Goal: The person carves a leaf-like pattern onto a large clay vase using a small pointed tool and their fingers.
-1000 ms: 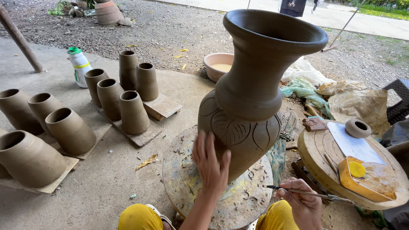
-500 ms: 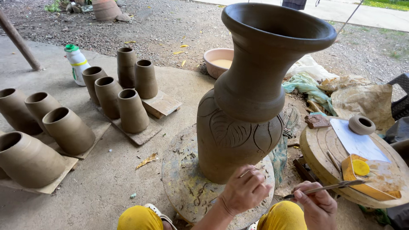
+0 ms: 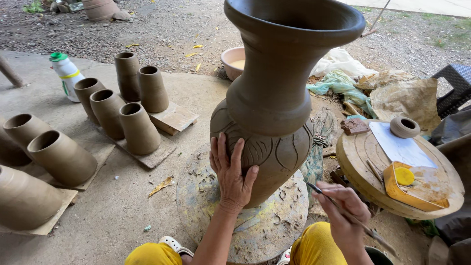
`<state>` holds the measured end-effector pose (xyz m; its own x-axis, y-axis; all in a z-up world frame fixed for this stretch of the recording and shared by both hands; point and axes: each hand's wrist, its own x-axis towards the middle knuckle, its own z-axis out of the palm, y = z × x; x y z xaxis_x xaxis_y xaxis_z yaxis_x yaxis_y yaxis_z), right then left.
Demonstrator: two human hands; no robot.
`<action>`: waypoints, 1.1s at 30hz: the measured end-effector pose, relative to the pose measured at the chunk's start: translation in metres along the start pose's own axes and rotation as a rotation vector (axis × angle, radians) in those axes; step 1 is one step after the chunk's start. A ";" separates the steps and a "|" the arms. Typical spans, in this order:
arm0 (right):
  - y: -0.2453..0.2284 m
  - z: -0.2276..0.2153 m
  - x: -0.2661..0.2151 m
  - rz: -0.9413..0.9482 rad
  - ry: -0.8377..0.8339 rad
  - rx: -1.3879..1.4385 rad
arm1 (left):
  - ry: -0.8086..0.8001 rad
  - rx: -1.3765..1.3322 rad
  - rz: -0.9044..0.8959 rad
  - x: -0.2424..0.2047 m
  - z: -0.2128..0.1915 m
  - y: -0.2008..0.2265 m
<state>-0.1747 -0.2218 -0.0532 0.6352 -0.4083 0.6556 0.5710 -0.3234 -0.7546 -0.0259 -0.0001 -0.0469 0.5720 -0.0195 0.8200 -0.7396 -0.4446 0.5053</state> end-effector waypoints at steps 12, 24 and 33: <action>-0.031 0.088 0.058 -0.314 0.118 -0.213 | 0.126 -0.012 -0.016 0.012 0.010 0.015; -0.026 0.058 0.094 -0.386 -0.225 -0.160 | 0.049 -0.083 -0.051 0.016 0.001 0.006; -0.088 0.037 0.136 -0.208 -0.888 -0.232 | 0.013 -0.104 -0.026 0.019 -0.004 -0.005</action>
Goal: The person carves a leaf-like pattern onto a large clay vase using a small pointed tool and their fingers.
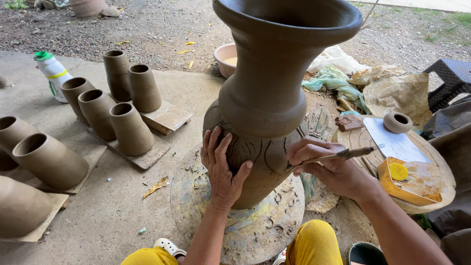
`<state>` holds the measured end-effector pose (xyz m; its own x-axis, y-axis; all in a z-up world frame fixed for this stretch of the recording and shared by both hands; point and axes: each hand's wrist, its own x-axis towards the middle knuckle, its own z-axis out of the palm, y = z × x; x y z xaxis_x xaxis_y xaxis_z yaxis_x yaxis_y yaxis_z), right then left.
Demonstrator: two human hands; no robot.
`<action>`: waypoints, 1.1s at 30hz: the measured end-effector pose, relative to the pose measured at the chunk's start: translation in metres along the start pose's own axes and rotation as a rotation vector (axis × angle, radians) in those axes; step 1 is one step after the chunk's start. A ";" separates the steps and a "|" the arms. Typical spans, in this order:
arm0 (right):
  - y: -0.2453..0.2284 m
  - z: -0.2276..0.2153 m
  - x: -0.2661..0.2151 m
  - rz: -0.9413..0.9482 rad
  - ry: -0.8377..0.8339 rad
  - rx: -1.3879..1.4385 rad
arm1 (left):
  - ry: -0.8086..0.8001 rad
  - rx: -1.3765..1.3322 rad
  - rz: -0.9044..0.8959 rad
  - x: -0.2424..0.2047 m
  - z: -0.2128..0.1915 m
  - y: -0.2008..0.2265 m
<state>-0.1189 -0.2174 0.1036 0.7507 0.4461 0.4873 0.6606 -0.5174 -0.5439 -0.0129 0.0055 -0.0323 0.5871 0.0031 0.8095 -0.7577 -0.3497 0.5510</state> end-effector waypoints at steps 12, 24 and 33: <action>-0.010 0.009 0.016 -0.184 -0.099 -0.281 | -0.086 0.000 -0.145 0.014 -0.009 0.003; -0.013 0.015 0.035 -0.421 -0.299 -0.411 | -0.022 -0.083 -0.128 0.025 -0.013 0.008; -0.022 0.023 0.047 -0.448 -0.299 -0.488 | -0.004 -0.117 -0.125 0.030 -0.014 0.004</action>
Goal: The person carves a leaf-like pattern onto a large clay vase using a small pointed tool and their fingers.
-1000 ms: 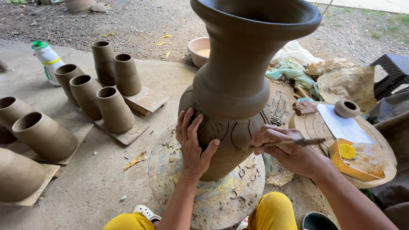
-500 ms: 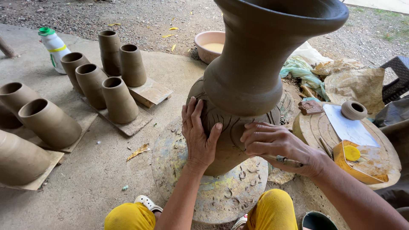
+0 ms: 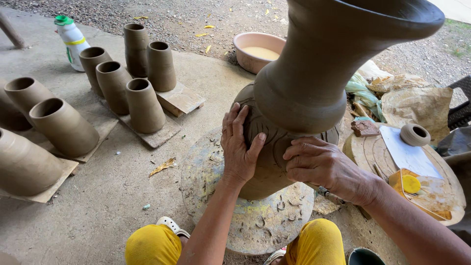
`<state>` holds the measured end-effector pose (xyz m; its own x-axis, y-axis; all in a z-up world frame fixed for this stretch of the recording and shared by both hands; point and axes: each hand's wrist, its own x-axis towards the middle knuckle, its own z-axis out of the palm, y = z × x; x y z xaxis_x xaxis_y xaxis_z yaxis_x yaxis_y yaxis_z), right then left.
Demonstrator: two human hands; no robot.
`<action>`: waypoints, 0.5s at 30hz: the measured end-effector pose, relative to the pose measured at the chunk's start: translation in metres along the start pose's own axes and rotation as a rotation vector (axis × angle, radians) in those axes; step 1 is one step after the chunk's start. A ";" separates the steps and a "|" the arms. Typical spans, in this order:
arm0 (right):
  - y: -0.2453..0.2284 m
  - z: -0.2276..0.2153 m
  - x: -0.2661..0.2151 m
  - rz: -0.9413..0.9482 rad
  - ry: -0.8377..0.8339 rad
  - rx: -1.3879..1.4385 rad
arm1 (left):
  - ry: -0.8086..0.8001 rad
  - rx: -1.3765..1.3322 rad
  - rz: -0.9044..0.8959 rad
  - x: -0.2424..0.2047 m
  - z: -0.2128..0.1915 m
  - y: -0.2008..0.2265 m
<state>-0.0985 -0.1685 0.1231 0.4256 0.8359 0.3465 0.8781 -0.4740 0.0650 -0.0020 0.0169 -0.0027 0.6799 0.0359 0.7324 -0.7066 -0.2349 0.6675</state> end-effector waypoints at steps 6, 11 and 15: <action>-0.008 -0.001 0.011 0.050 -0.058 -0.060 | -0.022 -0.031 -0.068 0.002 0.001 -0.001; -0.011 0.001 0.015 0.049 -0.063 -0.112 | -0.026 -0.042 -0.081 0.003 0.002 -0.001; -0.009 0.002 0.015 0.065 -0.061 -0.124 | -0.032 -0.058 -0.098 0.002 0.001 0.000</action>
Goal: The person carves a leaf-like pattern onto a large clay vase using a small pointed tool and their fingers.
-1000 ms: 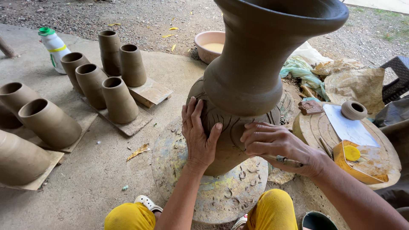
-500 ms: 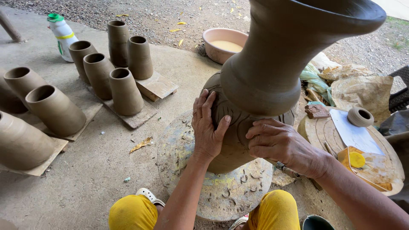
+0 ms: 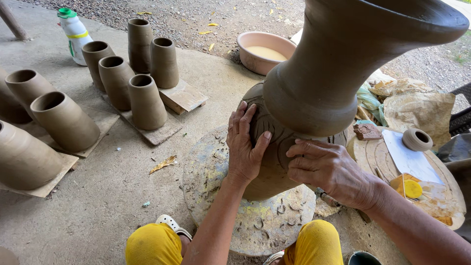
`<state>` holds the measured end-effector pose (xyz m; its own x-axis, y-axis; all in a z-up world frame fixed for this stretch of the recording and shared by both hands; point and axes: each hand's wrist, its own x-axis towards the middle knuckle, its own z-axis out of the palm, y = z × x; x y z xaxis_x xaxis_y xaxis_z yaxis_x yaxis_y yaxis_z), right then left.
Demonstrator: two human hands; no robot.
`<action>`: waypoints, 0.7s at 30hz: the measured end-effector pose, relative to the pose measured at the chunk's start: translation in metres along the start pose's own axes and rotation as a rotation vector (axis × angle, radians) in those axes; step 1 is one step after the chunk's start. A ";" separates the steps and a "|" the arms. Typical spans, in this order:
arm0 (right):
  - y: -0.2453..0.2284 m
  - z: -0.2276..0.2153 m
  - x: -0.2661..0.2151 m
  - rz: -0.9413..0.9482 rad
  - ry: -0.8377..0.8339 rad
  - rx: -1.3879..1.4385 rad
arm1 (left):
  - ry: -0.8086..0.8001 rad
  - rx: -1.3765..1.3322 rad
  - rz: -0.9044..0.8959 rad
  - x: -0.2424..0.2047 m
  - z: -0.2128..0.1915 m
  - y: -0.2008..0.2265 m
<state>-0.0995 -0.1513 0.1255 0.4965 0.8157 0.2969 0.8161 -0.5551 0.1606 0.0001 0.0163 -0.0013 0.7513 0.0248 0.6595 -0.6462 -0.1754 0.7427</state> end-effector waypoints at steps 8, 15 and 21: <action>0.010 0.003 -0.009 -0.002 0.036 0.099 | 0.007 0.000 0.005 0.000 0.001 -0.001; 0.018 0.004 -0.018 0.009 0.051 0.239 | 0.006 -0.006 0.010 0.000 0.001 -0.003; 0.018 0.000 -0.022 0.079 0.021 0.362 | -0.010 0.010 0.006 -0.001 0.001 -0.003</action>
<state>-0.0960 -0.1795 0.1222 0.5590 0.7672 0.3147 0.8292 -0.5196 -0.2061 0.0011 0.0157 -0.0046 0.7488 0.0139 0.6627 -0.6493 -0.1857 0.7375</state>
